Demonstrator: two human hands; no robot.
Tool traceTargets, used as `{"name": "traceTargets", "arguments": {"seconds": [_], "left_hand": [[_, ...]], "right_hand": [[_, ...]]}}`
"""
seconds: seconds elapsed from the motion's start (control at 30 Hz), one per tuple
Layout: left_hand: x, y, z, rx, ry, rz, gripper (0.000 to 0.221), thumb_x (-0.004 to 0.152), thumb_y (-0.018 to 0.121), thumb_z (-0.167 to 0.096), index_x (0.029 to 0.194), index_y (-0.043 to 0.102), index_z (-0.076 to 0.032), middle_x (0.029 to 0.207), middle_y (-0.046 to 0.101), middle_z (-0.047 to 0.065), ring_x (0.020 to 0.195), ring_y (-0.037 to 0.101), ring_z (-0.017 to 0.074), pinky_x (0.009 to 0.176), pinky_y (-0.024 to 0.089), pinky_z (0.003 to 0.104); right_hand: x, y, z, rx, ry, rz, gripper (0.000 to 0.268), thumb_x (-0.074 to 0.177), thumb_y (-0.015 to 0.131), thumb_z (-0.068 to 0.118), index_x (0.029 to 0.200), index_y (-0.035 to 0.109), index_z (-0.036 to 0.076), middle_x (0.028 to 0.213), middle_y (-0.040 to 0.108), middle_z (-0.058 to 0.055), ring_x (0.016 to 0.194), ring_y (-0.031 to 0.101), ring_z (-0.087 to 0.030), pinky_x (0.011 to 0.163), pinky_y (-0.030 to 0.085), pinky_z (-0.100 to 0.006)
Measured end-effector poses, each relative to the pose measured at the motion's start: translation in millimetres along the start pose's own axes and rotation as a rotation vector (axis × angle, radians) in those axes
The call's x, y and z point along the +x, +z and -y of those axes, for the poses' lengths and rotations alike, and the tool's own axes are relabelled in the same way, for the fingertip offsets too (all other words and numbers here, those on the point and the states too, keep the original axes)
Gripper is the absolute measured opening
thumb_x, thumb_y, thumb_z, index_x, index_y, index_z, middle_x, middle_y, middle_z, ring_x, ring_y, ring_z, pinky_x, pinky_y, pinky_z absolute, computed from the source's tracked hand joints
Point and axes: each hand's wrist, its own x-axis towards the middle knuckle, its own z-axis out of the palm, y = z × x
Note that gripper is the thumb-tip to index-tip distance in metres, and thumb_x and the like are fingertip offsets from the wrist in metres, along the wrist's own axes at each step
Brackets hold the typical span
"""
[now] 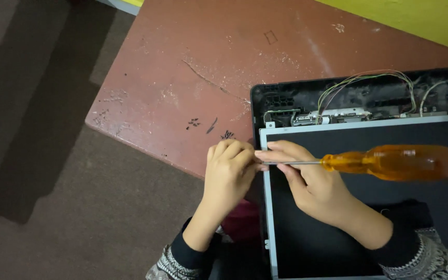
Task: Removing the front bezel and unscrewing the internal display panel from a monitor for repair.
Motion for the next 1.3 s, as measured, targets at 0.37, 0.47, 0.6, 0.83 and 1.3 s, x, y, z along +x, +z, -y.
{"name": "traceTargets", "arguments": {"seconds": [0.37,0.47,0.6,0.83,1.3], "left_hand": [[-7,13,-2,0.122,0.112,-0.084,0.009,0.097,0.068,-0.025,0.093,0.064,-0.017,0.098,0.061,-0.001,0.106,0.056,0.0237,0.092,0.037,0.038],[3,-3,-9,0.240,0.196,-0.038,0.013,0.102,0.062,-0.020,0.092,0.059,-0.012,0.107,0.063,0.002,0.106,0.059,0.0235,0.093,0.033,0.040],[14,-13,-9,0.373,0.313,0.068,0.016,0.106,0.049,-0.021,0.095,0.056,-0.012,0.104,0.058,0.006,0.112,0.057,0.0279,0.098,0.036,0.041],[23,-17,-8,0.460,0.442,-0.046,0.011,0.101,0.052,-0.017,0.091,0.053,-0.015,0.102,0.060,0.008,0.104,0.060,0.0253,0.086,0.044,0.036],[-5,-39,94,0.446,-0.397,-0.226,0.032,0.094,0.066,-0.050,0.096,0.065,-0.018,0.118,0.062,0.004,0.116,0.053,0.0357,0.093,0.035,0.052]], "right_hand": [[1,-1,-15,0.258,0.035,-0.176,0.006,0.103,0.052,-0.002,0.100,0.057,-0.001,0.098,0.080,-0.020,0.093,0.081,-0.028,0.083,0.065,-0.038],[-3,-9,-27,0.346,0.108,-0.293,0.012,0.113,0.045,0.016,0.116,0.040,0.005,0.100,0.068,-0.031,0.097,0.076,-0.044,0.088,0.068,-0.046],[3,-7,-65,0.311,0.084,-0.371,0.014,0.116,0.045,0.014,0.120,0.035,0.005,0.103,0.063,-0.035,0.102,0.072,-0.045,0.082,0.066,-0.044],[2,-4,-78,0.330,0.226,-0.358,0.014,0.115,0.049,0.011,0.122,0.038,0.006,0.102,0.064,-0.030,0.103,0.073,-0.041,0.083,0.065,-0.040],[-9,-9,-99,0.485,0.296,-0.399,0.012,0.115,0.053,0.014,0.123,0.043,0.012,0.102,0.065,-0.026,0.104,0.074,-0.038,0.082,0.062,-0.035]]}}
